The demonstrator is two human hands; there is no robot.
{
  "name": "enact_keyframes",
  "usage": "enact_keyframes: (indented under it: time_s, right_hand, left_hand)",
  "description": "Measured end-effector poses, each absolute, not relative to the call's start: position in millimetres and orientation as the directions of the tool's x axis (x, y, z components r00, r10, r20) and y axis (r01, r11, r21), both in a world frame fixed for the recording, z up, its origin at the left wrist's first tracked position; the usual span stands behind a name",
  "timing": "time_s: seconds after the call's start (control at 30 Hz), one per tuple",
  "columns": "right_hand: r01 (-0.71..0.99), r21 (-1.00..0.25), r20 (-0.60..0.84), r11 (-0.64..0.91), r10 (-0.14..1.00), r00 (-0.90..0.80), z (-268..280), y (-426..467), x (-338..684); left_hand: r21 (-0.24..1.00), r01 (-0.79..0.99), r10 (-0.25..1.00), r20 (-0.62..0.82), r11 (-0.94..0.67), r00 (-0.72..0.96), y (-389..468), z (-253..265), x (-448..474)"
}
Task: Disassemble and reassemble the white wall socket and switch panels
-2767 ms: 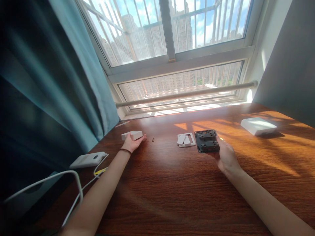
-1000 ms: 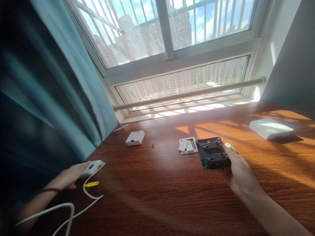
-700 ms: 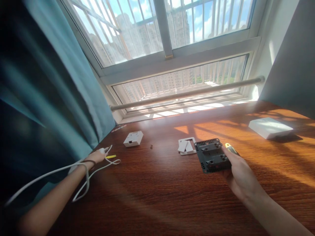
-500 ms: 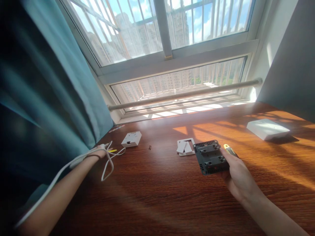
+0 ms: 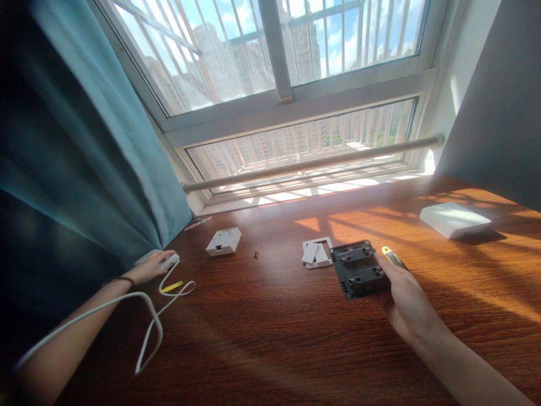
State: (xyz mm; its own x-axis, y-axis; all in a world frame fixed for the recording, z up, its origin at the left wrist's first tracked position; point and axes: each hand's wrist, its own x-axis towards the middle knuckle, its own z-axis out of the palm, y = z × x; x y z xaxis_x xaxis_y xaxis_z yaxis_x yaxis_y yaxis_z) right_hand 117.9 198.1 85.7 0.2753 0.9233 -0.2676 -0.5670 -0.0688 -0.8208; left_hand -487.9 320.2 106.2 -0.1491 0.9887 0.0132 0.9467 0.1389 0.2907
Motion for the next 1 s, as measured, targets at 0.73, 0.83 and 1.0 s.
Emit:
enact_keyframes:
  time_s: [0.73, 0.83, 1.0]
  right_hand:
    - [-0.565, -0.824, -0.257, -0.042, 0.917, 0.306, 81, 202, 115]
    - [-0.574, -0.817, -0.265, -0.057, 0.921, 0.285, 84, 202, 113]
    - [-0.588, -0.808, -0.243, -0.040, 0.931, 0.271, 89, 201, 111]
  left_hand:
    - [0.487, 0.858, 0.977, 0.040, 0.162, -0.208, 290, 95, -550]
    - [0.467, 0.869, 0.977, 0.046, 0.163, -0.208, 296, 92, -550]
    - [0.360, 0.918, 0.979, 0.047, 0.169, -0.198, 290, 117, -532]
